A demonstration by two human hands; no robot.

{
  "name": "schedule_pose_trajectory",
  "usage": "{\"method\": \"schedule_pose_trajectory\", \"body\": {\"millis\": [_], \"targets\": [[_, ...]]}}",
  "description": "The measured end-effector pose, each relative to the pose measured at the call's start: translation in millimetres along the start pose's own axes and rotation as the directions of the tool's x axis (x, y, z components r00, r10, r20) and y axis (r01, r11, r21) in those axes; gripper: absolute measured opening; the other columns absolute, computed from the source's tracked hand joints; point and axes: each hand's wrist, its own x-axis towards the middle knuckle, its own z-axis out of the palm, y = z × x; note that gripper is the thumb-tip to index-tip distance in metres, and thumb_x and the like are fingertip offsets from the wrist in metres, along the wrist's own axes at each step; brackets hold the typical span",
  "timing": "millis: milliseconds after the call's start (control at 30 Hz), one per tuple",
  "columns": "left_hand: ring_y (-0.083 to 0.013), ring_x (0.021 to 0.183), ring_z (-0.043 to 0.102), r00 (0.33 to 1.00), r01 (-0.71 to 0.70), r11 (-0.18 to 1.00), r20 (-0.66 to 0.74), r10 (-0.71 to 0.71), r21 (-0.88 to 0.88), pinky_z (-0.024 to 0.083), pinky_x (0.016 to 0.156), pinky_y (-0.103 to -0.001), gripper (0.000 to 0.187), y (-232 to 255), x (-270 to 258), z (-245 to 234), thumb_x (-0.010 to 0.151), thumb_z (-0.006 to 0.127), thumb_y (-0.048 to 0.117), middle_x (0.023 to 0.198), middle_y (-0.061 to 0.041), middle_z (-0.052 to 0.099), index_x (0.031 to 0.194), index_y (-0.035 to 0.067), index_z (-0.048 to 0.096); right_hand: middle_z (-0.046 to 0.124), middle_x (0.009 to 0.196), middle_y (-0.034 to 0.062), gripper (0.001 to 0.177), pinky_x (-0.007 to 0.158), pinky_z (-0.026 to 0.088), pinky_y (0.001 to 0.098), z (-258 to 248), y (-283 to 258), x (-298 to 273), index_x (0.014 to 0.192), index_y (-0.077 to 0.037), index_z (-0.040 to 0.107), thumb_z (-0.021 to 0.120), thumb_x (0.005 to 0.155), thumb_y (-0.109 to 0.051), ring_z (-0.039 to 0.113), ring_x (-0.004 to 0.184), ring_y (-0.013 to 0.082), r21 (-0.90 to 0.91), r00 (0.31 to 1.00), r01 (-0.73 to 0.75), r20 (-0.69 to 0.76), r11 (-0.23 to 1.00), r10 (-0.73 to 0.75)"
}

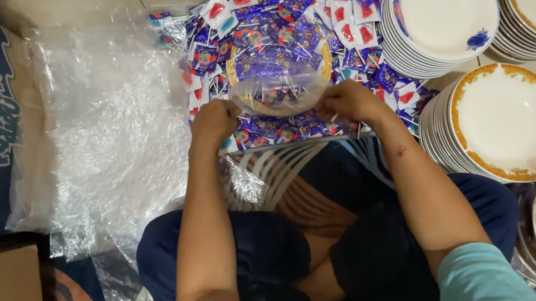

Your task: Packaging ceramic plates into plastic bags and stacking them for storage.

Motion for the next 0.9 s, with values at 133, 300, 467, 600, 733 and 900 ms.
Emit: {"method": "schedule_pose_trajectory", "body": {"millis": [133,300,467,600,733,900], "targets": [[-0.0357,0.108,0.072,0.998,0.030,0.991,0.049,-0.037,0.132,0.057,0.091,-0.053,0.025,-22,26,53,0.079,0.076,0.023,0.102,-0.007,0.077,0.101,0.033,0.079,0.079,0.099,0.0100,0.024,0.094,0.055,0.0507,52,69,41,0.101,-0.026,0.081,0.063,0.087,-0.032,0.071,0.105,0.0392,-0.279,0.999,0.019,0.039,0.960,-0.008],[-0.0400,0.115,0.068,0.998,0.026,0.995,0.046,-0.030,0.095,0.057,0.095,-0.058,0.035,-9,14,61,0.086,0.070,0.014,0.115,-0.017,0.072,0.120,0.017,0.073,0.072,0.111,0.0144,0.027,0.090,0.058,0.0534,85,75,54,0.107,-0.017,0.076,0.059,0.091,-0.032,0.070,0.108,0.0409,-0.346,0.989,-0.125,-0.116,0.930,0.090],[-0.0432,0.114,0.066,1.000,0.015,0.996,-0.012,-0.014,0.093,0.055,0.096,-0.060,0.028,9,7,61,0.090,0.061,0.009,0.120,-0.019,0.068,0.115,0.007,0.075,0.073,0.108,0.0193,0.039,0.090,0.056,0.0591,75,61,50,0.111,-0.012,0.073,0.059,0.093,-0.043,0.069,0.108,0.0454,-0.169,0.947,-0.279,-0.210,0.945,0.242],[-0.0459,0.117,0.065,0.999,0.033,0.994,0.015,-0.035,0.108,0.055,0.097,-0.060,0.029,24,-8,45,0.092,0.058,0.003,0.129,-0.022,0.064,0.115,0.003,0.075,0.069,0.120,0.0280,0.053,0.102,0.048,0.0632,59,6,17,0.124,0.002,0.064,0.067,0.091,-0.040,0.062,0.119,0.0514,-0.019,0.920,-0.318,-0.248,0.948,0.304],[-0.0478,0.116,0.065,0.999,0.000,0.986,0.034,-0.005,0.166,0.056,0.094,-0.061,0.027,11,2,62,0.092,0.058,0.003,0.129,-0.022,0.063,0.114,0.000,0.074,0.070,0.121,0.0249,0.053,0.103,0.048,0.0610,60,4,24,0.124,0.000,0.061,0.063,0.093,-0.043,0.063,0.119,0.0483,-0.041,0.894,-0.374,-0.280,0.926,0.349],[-0.0446,0.107,0.071,0.993,0.013,0.976,0.113,-0.038,0.216,0.058,0.087,-0.060,0.027,0,11,73,0.090,0.055,0.005,0.113,-0.018,0.072,0.105,0.007,0.077,0.074,0.112,0.0202,0.043,0.098,0.053,0.0596,69,30,31,0.116,-0.004,0.069,0.058,0.096,-0.042,0.068,0.112,0.0475,-0.169,0.925,-0.313,-0.279,0.935,0.259]]}}
